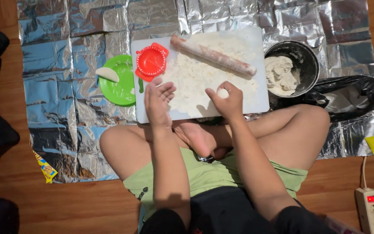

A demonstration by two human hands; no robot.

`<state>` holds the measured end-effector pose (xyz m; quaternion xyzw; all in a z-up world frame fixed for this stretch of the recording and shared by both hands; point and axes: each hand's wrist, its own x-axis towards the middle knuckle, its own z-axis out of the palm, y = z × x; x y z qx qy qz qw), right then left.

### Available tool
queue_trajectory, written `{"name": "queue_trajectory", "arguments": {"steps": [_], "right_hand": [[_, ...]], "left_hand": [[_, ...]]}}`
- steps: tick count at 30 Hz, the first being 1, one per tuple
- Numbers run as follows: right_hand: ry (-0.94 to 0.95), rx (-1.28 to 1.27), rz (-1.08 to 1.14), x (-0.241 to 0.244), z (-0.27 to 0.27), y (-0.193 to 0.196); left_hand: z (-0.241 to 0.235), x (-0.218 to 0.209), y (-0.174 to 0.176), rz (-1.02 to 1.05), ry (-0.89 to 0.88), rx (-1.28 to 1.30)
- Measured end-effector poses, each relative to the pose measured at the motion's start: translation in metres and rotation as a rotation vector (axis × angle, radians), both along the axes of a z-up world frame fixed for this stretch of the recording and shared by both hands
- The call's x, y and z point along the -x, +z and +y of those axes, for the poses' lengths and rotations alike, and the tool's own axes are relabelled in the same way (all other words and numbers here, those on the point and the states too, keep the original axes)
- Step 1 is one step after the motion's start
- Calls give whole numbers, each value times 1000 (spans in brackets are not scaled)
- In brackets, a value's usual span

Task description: Shaping and rolling out dough to create thin wrappers for dumplings or pastries.

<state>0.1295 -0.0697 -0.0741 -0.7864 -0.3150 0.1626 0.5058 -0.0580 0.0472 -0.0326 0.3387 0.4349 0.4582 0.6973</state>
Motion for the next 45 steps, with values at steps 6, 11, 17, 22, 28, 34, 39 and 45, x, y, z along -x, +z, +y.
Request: {"name": "queue_trajectory", "arguments": {"steps": [6,11,17,22,28,34,39,45], "right_hand": [[282,146,-221,33,46,13],[358,222,-483,28,51,-2],[445,183,-689,36,7,6],[437,112,-805,28,-36,-6],[360,91,-703,11,-36,-28],[507,163,-544,-4,-8,-15],[457,124,-753,4,0,-4],[410,-199,-904,25,-17,-5]], "left_hand": [[2,-3,-21,-37,160,-4],[0,-7,-29,0,138,5],[8,-8,-36,12,146,-9],[14,-20,-37,-35,156,-15],[10,-24,-43,-31,144,-1],[12,-18,-39,-42,167,12],[14,-12,-44,-28,208,53],[20,-15,-46,-32,200,43]]}}
